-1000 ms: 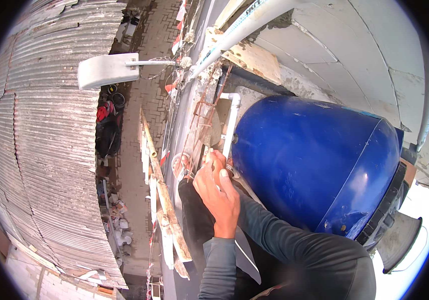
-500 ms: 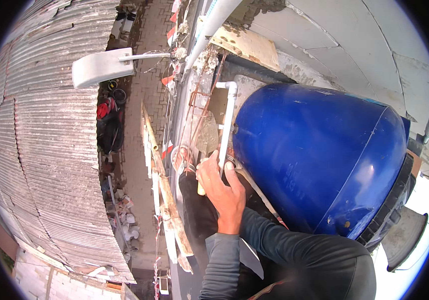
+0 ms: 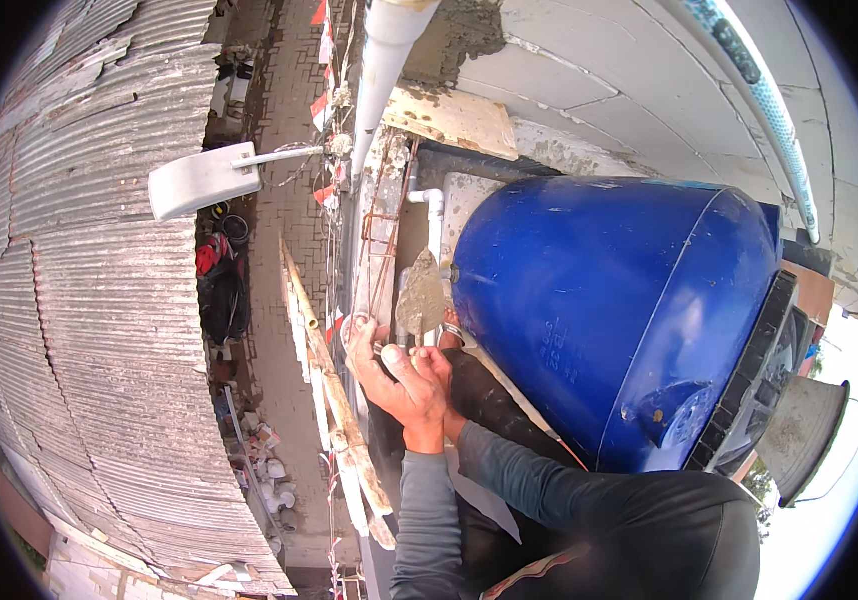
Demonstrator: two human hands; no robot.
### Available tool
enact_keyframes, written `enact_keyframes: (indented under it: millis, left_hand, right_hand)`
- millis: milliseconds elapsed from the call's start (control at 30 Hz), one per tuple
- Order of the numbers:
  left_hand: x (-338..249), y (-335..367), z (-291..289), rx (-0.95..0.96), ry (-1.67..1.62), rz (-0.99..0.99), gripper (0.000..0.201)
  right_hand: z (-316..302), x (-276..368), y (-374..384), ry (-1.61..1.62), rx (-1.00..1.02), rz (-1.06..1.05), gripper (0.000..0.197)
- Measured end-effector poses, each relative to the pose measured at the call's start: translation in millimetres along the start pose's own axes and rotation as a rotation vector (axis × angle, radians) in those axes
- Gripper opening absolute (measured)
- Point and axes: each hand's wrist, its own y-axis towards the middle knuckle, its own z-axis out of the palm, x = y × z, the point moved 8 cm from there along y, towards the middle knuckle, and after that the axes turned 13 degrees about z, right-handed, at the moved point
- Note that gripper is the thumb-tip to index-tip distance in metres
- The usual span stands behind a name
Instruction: The person applies cement to the edge of a wall using a trowel and a wooden board. The person scoops cement from a small container onto the trowel and then spreads it onto the wall, using the board to help shape and hold the cement in place.
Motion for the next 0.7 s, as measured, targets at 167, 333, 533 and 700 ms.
enact_keyframes:
  millis: [167, 333, 533, 700]
  left_hand:
    - [-33.2, 43.7, -52.0, -0.102, 0.051, 0.079, 0.038]
    - [-119.6, 79.2, -70.0, 0.010, 0.095, 0.073, 0.034]
    - [-206.3, 114.2, -81.0, 0.423, 0.208, 0.309, 0.077]
    - [-249.0, 114.4, -85.1, 0.685, 0.307, 0.419, 0.062]
  right_hand:
    - [-9.0, 81.5, -96.0, 0.007, 0.147, 0.135, 0.031]
    - [-33.9, 199.1, -222.9, 0.007, 0.338, 0.155, 0.029]
    - [-87.2, 365.2, -394.1, 0.071, 0.377, -0.036, 0.031]
    - [-176.8, 462.7, -520.4, 0.020, 0.063, -0.425, 0.027]
